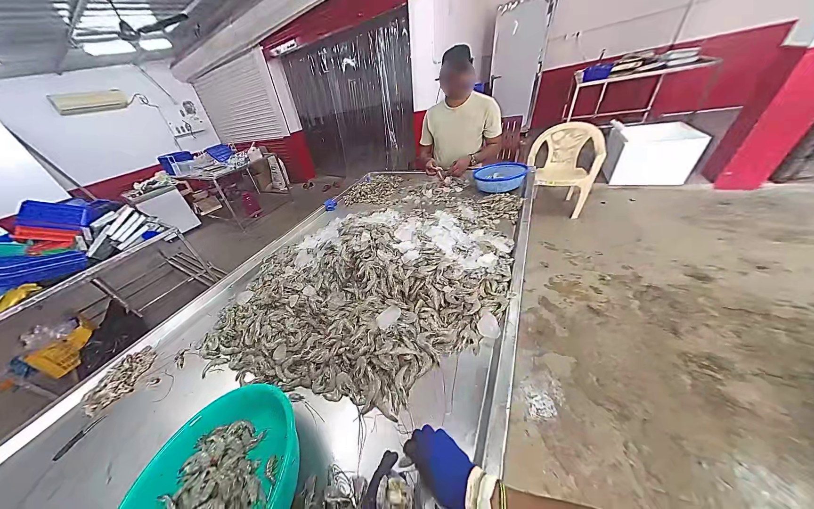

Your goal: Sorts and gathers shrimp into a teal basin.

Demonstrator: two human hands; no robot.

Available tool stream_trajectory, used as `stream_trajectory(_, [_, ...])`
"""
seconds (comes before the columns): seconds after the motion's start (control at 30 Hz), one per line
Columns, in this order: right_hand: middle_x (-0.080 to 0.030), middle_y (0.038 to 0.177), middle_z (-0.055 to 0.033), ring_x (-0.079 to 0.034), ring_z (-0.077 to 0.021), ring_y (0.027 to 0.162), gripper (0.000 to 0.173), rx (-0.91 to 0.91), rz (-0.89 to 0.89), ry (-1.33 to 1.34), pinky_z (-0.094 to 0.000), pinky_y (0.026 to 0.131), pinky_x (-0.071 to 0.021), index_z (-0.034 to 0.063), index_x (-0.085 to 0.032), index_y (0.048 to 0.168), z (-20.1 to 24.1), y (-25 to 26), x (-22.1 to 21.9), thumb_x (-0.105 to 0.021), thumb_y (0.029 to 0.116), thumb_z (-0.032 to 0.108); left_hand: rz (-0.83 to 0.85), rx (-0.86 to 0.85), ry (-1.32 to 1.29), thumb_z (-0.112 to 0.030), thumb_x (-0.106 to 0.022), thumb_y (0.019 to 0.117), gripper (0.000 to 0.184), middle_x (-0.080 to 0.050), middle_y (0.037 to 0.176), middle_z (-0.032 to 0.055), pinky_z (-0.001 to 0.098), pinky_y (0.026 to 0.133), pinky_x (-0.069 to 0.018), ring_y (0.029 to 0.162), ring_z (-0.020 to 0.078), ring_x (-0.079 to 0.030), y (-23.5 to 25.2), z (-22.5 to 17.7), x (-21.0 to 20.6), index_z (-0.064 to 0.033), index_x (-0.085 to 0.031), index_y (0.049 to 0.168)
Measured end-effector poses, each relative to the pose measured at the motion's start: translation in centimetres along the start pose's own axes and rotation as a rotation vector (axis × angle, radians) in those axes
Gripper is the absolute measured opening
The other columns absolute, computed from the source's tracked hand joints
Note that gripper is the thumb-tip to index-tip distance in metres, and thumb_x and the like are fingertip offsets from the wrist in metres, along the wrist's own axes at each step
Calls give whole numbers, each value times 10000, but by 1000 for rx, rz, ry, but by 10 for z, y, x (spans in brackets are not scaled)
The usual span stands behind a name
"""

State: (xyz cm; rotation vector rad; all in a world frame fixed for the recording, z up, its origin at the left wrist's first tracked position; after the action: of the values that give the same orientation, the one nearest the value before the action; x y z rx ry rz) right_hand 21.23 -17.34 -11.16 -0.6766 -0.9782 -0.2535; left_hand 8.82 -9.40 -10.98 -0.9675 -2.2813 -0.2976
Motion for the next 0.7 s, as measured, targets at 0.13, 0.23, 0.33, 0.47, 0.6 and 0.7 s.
stream_trajectory(0.13, [-607,1310,-269,-575,-460,1238,355,-13,-28,154,-606,999,-488,-8,-651,1260,22,-18,3,-678,947,158,-1,50,67,-153,-704,861,462,-711,1200,204,538,1053,-485,1157,346,-668,7,-5,-7,-5,-663,1297])
stream_trajectory(0.23, [-646,1264,-227,-582,-433,1221,335,69,-108,99,-596,1036,-448,8,-689,1206,22,-24,2,-708,911,165,170,215,193,-181,-732,884,555,-627,1337,255,518,1124,-427,1289,368,-585,0,-10,-5,46,-581,1368])
stream_trajectory(0.33, [-664,1244,-239,-587,-442,1217,318,75,-81,28,-607,1070,-414,-10,-700,1192,20,-32,0,-694,910,136,349,292,242,-204,-718,911,587,-562,1409,280,503,1147,-408,1346,373,-532,-10,-20,-1,80,-533,1391])
stream_trajectory(0.47, [-687,1129,-251,-635,-458,1128,162,-92,-160,-153,-627,936,-500,-15,-716,1027,-25,-16,29,-653,886,35,393,309,42,-32,-772,846,671,-527,1427,296,449,1158,-398,1356,351,-513,-16,-19,13,111,-458,1421])
stream_trajectory(0.6, [-564,1411,-274,-542,-488,1301,439,-204,-69,-30,-661,1023,-456,13,-614,1359,-65,-12,6,-637,986,243,325,336,-162,-5,-793,836,769,-521,1437,293,394,1160,-402,1357,314,-519,-19,-10,22,121,-375,1469])
stream_trajectory(0.7, [-624,1326,-242,-623,-450,1200,366,-1,109,38,-650,966,-510,87,-644,1346,-43,-22,-16,-588,1030,263,257,366,-219,-25,-819,830,803,-523,1428,306,389,1157,-402,1349,324,-524,-18,-4,24,133,-361,1471])
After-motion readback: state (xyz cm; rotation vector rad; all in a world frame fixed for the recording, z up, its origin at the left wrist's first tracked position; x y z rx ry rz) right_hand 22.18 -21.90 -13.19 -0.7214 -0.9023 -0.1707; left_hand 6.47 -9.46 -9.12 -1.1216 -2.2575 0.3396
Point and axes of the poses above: each hand's wrist, its own y-axis towards the middle knuckle, its own x-axis out of the back of the hand, z = x × y, the point moved 6 cm from there along y, towards the middle knuckle
